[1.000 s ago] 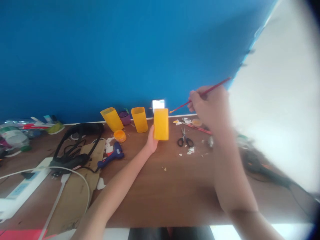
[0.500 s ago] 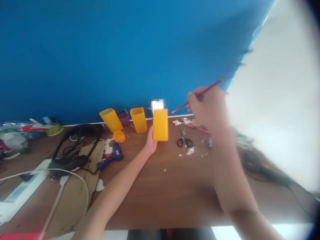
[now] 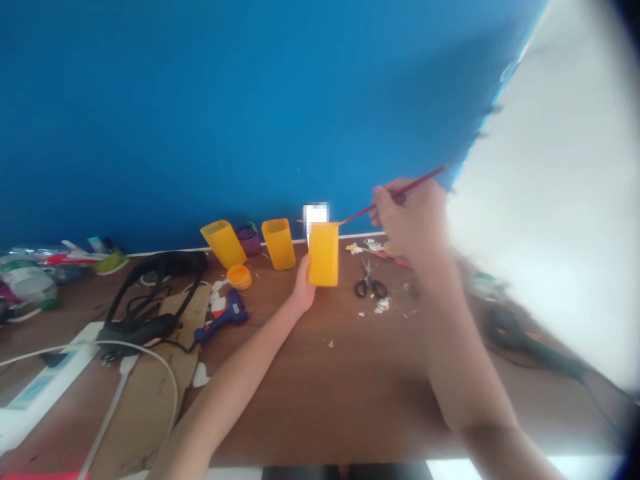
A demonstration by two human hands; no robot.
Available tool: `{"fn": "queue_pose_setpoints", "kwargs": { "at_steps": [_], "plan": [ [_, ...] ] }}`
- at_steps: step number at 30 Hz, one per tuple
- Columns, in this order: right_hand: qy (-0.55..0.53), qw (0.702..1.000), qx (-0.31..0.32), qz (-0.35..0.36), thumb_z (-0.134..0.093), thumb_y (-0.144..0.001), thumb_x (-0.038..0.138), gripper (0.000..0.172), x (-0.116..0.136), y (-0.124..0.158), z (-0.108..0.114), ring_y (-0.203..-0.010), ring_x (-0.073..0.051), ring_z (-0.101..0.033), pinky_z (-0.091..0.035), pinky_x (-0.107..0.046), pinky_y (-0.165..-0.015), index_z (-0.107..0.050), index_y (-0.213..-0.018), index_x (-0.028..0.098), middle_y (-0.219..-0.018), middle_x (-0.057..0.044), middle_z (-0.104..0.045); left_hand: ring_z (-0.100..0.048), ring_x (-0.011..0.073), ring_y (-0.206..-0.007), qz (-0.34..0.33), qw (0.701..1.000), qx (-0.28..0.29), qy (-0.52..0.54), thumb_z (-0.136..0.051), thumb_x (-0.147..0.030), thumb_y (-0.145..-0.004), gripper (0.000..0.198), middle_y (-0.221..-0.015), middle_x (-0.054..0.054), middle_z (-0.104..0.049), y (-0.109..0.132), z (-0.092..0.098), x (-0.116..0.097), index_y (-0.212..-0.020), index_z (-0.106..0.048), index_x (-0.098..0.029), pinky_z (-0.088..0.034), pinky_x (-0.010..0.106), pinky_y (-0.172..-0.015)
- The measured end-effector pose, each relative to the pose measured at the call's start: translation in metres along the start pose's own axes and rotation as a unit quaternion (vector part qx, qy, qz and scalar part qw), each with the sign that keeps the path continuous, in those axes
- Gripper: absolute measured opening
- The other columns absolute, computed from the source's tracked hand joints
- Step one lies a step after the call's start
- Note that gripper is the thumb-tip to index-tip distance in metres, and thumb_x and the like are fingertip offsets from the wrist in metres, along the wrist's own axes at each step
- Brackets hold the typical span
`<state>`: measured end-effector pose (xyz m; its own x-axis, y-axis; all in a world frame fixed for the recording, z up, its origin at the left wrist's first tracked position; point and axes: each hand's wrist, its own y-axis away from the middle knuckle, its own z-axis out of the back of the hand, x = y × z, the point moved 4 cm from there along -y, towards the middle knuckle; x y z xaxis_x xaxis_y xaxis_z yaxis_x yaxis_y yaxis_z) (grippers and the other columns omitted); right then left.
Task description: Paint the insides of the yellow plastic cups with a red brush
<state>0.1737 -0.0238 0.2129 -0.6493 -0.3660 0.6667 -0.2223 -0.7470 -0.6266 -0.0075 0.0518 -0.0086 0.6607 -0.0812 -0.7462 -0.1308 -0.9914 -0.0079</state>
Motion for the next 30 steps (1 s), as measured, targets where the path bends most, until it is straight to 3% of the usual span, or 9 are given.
{"fn": "queue_pose_setpoints", "kwargs": {
  "at_steps": [3, 7, 9, 13, 17, 21, 25, 30],
  "plan": [
    [0.009, 0.999, -0.023, -0.029, -0.054, -0.087, 0.032, 0.025, 0.001, 0.001, 0.012, -0.053, -0.021, -0.061, -0.054, -0.041, -0.06, -0.063, -0.067, 0.021, -0.059, -0.005, -0.064, -0.064, 0.0212, -0.112, 0.005, 1.0, -0.008, 0.004, -0.057, -0.048, -0.092, 0.037, -0.117, 0.004, -0.071, 0.001, 0.001, 0.0, -0.117, -0.067, -0.023, -0.049, 0.032, -0.093],
    [-0.067, 0.998, 0.006, -0.021, -0.056, -0.087, 0.032, 0.023, 0.012, 0.005, 0.009, -0.056, -0.02, -0.064, -0.055, -0.036, -0.056, -0.065, -0.069, 0.021, -0.062, -0.005, -0.066, -0.064, 0.022, -0.112, 0.005, 1.0, -0.011, 0.0, -0.057, -0.049, -0.091, 0.038, -0.117, 0.004, -0.071, 0.001, 0.002, 0.0, -0.116, -0.068, -0.023, -0.05, 0.032, -0.091],
    [-0.095, 0.994, 0.054, -0.014, -0.057, -0.088, 0.034, 0.023, 0.017, 0.007, 0.004, -0.056, -0.019, -0.064, -0.053, -0.034, -0.053, -0.065, -0.07, 0.021, -0.063, -0.005, -0.066, -0.064, 0.0226, -0.114, 0.005, 1.0, -0.014, 0.004, -0.058, -0.05, -0.091, 0.038, -0.12, 0.005, -0.071, 0.0, 0.001, -0.001, -0.116, -0.068, -0.022, -0.051, 0.032, -0.092],
    [-0.13, 0.968, 0.213, -0.018, -0.06, -0.089, 0.04, 0.026, 0.024, 0.014, -0.003, -0.057, -0.016, -0.062, -0.05, -0.03, -0.051, -0.065, -0.072, 0.021, -0.067, -0.004, -0.066, -0.063, 0.0239, -0.116, 0.01, 1.0, -0.015, 0.017, -0.055, -0.052, -0.091, 0.043, -0.119, 0.006, -0.071, -0.001, 0.0, -0.001, -0.12, -0.066, -0.022, -0.05, 0.035, -0.096],
    [-0.102, 0.943, 0.317, -0.022, -0.06, -0.09, 0.042, 0.027, 0.025, 0.019, 0.002, -0.06, -0.014, -0.062, -0.052, -0.029, -0.056, -0.066, -0.074, 0.02, -0.07, -0.003, -0.067, -0.067, 0.0233, -0.107, 0.01, 1.0, -0.001, 0.007, -0.053, -0.054, -0.092, 0.044, -0.114, 0.006, -0.073, -0.001, 0.0, -0.003, -0.12, -0.066, -0.022, -0.053, 0.034, -0.088],
    [-0.074, 0.938, 0.338, -0.018, -0.059, -0.09, 0.043, 0.028, 0.025, 0.019, 0.008, -0.063, -0.015, -0.064, -0.052, -0.031, -0.061, -0.066, -0.075, 0.02, -0.074, -0.004, -0.069, -0.068, 0.0223, -0.101, 0.008, 1.0, -0.002, 0.0, -0.053, -0.054, -0.092, 0.045, -0.112, 0.005, -0.073, -0.001, 0.001, -0.003, -0.119, -0.067, -0.022, -0.054, 0.031, -0.08],
    [-0.045, 0.926, 0.376, -0.014, -0.059, -0.09, 0.046, 0.028, 0.026, 0.02, 0.01, -0.069, -0.017, -0.067, -0.051, -0.031, -0.065, -0.066, -0.079, 0.021, -0.078, -0.004, -0.07, -0.068, 0.0224, -0.104, 0.007, 1.0, 0.0, 0.007, -0.053, -0.053, -0.092, 0.045, -0.115, 0.006, -0.073, -0.002, 0.001, -0.001, -0.12, -0.066, -0.021, -0.055, 0.03, -0.08],
    [-0.021, 0.926, 0.378, -0.017, -0.055, -0.091, 0.048, 0.029, 0.026, 0.021, 0.013, -0.074, -0.02, -0.067, -0.05, -0.033, -0.066, -0.065, -0.083, 0.022, -0.08, -0.004, -0.07, -0.068, 0.023, -0.105, 0.018, 1.0, -0.001, 0.014, -0.052, -0.053, -0.093, 0.044, -0.117, 0.006, -0.072, -0.003, 0.002, 0.0, -0.12, -0.067, -0.02, -0.055, 0.031, -0.08]
  ]
}}
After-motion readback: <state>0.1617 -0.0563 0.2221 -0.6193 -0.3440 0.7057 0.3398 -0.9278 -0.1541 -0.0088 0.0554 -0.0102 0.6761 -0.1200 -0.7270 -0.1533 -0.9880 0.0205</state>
